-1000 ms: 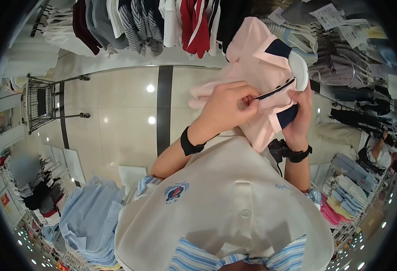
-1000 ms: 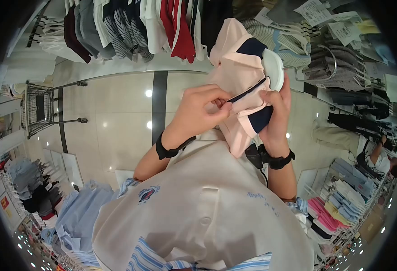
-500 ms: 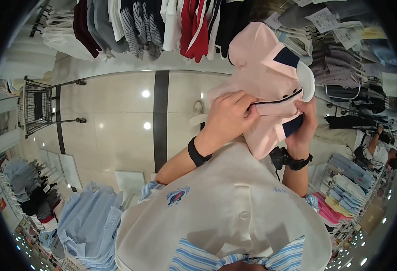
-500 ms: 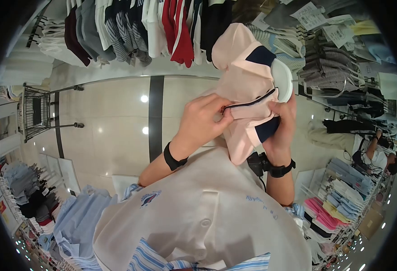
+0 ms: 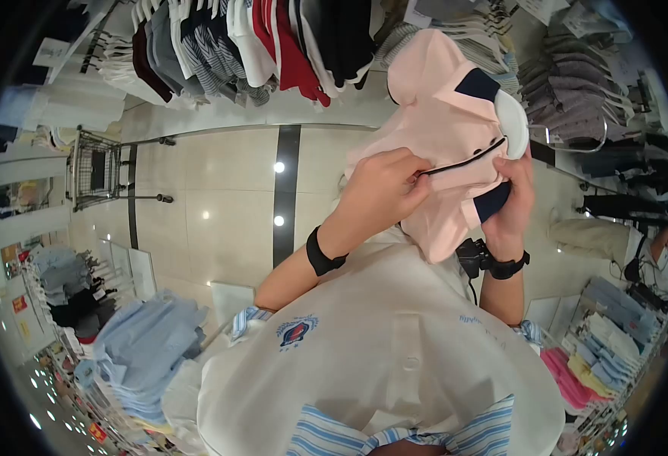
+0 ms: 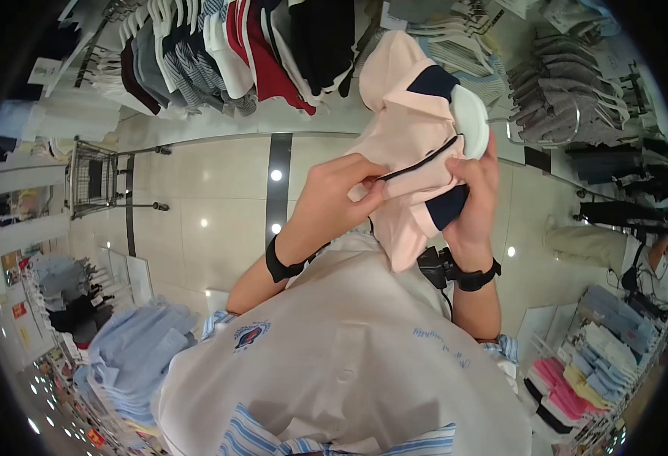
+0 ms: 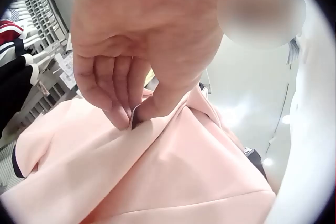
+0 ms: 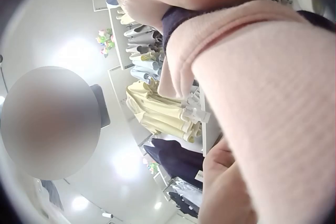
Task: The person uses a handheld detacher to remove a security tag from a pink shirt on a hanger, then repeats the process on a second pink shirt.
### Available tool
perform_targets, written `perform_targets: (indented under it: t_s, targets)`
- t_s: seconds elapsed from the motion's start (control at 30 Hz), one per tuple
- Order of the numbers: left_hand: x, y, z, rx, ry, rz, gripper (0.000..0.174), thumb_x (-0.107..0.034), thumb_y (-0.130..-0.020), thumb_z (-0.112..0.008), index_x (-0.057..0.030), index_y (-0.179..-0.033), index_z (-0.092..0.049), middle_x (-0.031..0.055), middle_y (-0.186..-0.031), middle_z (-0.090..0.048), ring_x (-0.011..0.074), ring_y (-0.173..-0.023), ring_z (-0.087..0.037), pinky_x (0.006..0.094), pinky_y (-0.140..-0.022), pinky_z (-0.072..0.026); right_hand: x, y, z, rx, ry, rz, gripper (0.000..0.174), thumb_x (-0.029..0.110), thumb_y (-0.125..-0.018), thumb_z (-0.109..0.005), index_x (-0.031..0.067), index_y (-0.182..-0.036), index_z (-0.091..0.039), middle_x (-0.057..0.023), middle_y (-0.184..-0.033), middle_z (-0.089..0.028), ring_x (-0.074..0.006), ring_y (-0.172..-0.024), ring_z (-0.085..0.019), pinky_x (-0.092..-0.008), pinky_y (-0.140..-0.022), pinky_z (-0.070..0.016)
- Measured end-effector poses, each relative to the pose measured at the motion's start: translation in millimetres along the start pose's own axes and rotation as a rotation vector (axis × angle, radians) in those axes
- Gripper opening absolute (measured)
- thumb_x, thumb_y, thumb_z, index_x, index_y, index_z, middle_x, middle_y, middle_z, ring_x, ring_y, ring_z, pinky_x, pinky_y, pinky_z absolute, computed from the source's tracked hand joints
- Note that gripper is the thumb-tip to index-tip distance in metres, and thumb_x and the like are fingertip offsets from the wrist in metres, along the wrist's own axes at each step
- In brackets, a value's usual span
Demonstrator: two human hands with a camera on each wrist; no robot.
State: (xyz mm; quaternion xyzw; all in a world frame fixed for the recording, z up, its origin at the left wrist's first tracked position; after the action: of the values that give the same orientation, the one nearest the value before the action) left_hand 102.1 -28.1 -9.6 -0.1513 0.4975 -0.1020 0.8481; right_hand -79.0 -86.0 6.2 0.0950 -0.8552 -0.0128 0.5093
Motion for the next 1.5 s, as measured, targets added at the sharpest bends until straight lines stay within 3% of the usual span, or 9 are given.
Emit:
perform_targets:
  t_s: [0.27,0.37,0.43,0.47,0.73,0.87,1.03,1.17,1.5]
  targets:
    - [-67,40,-131,-0.11,-0.142,0.171,0.013,-0.006,-0.08,-0.078,-0.0014,-0.09,-0.071,0.0102,-0.081,-0.069,0.0232,-0.072,-0.07,0.0322,-0.068,-0.0556,36,10,115,0.204,0.048,-0.111,0.07,0.009,-0.084,-0.058,-0.0004,-0.151,-0.041,-0.0143,-0.135,-0.059,-0.0239,-0.123,-0.061,-0.0373,-0.108,-0.0491]
    - [-97,65,-168,-0.039,-0.137,0.268,0.015,-0.007,-0.081,-0.078,-0.0017,-0.093,-0.071,0.0098,-0.083,-0.07,0.022,-0.074,-0.07,0.032,-0.07,-0.0555,41,33,146,0.232,0.069,-0.21,0.071,0.006,-0.081,-0.059,0.001,-0.149,-0.04,-0.0118,-0.133,-0.058,-0.0214,-0.12,-0.06,-0.0336,-0.106,-0.0479]
    - [-111,66,-185,0.028,0.182,0.265,0.015,-0.007,-0.083,-0.078,-0.0011,-0.095,-0.071,0.0098,-0.085,-0.07,0.021,-0.076,-0.07,0.0316,-0.072,-0.0554,47,37,158,0.224,0.036,-0.219,0.074,0.007,-0.079,-0.06,0.0009,-0.15,-0.039,-0.0125,-0.134,-0.058,-0.022,-0.122,-0.059,-0.0338,-0.109,-0.0463]
    - [-116,66,-187,0.025,0.182,0.268,0.013,-0.007,-0.086,-0.077,-0.0004,-0.095,-0.071,0.0099,-0.086,-0.07,0.0205,-0.077,-0.07,0.0313,-0.073,-0.0555,48,38,167,0.238,0.038,-0.236,0.074,0.007,-0.078,-0.059,0.0004,-0.149,-0.04,-0.0142,-0.135,-0.057,-0.0242,-0.125,-0.059,-0.0349,-0.111,-0.0452]
    - [-135,58,-173,-0.147,0.103,0.228,0.013,-0.008,-0.086,-0.079,-0.0006,-0.094,-0.071,0.0076,-0.086,-0.07,0.0187,-0.078,-0.069,0.0302,-0.072,-0.0545,35,52,200,0.346,-0.129,-0.468,0.083,0.012,-0.073,-0.056,-0.007,-0.152,-0.039,-0.0206,-0.149,-0.052,-0.0325,-0.133,-0.056,-0.0405,-0.117,-0.0418]
    - [-135,62,-186,-0.187,0.267,0.269,0.015,-0.006,-0.084,-0.082,-0.0023,-0.093,-0.071,0.006,-0.086,-0.069,0.0166,-0.077,-0.068,0.0288,-0.07,-0.0533,25,50,205,0.344,-0.103,-0.554,0.082,0.013,-0.073,-0.056,-0.0074,-0.151,-0.041,-0.0216,-0.146,-0.055,-0.0326,-0.131,-0.058,-0.0406,-0.116,-0.043]
    - [-118,61,-189,-0.211,0.262,0.219,0.017,-0.003,-0.082,-0.084,-0.0033,-0.094,-0.071,0.005,-0.087,-0.069,0.015,-0.076,-0.067,0.0274,-0.069,-0.0522,2,38,211,0.449,-0.261,-0.553,0.081,0.016,-0.073,-0.057,-0.0077,-0.149,-0.043,-0.0215,-0.141,-0.059,-0.0325,-0.126,-0.061,-0.0407,-0.114,-0.0451]
    - [-97,65,-166,-0.197,0.257,0.219,0.019,-0.003,-0.083,-0.084,-0.003,-0.096,-0.071,0.0048,-0.09,-0.069,0.0146,-0.076,-0.066,0.0269,-0.069,-0.0526,0,31,182,0.339,-0.282,-0.527,0.08,0.016,-0.073,-0.057,-0.0086,-0.148,-0.044,-0.0227,-0.14,-0.06,-0.0333,-0.125,-0.062,-0.041,-0.114,-0.0458]
    - [-16,47,-48,-0.033,0.389,0.146,0.02,-0.001,-0.081,-0.081,-0.0012,-0.097,-0.07,0.0056,-0.091,-0.068,0.015,-0.081,-0.066,0.0267,-0.073,-0.0539,-21,-15,57,0.512,-0.431,-0.444,0.081,0.016,-0.073,-0.055,-0.0108,-0.149,-0.043,-0.0268,-0.139,-0.061,-0.0368,-0.123,-0.064,-0.0447,-0.111,-0.049]
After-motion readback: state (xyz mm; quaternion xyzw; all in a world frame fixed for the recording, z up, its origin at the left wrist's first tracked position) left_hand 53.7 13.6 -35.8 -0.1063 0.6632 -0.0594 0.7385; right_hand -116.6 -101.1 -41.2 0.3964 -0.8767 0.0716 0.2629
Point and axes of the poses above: each hand's wrist, its own y-axis away from the middle knuckle, its own z-axis out of the back of the hand, x = y × z, the point moved 6 cm from there along -y, towards the middle knuckle
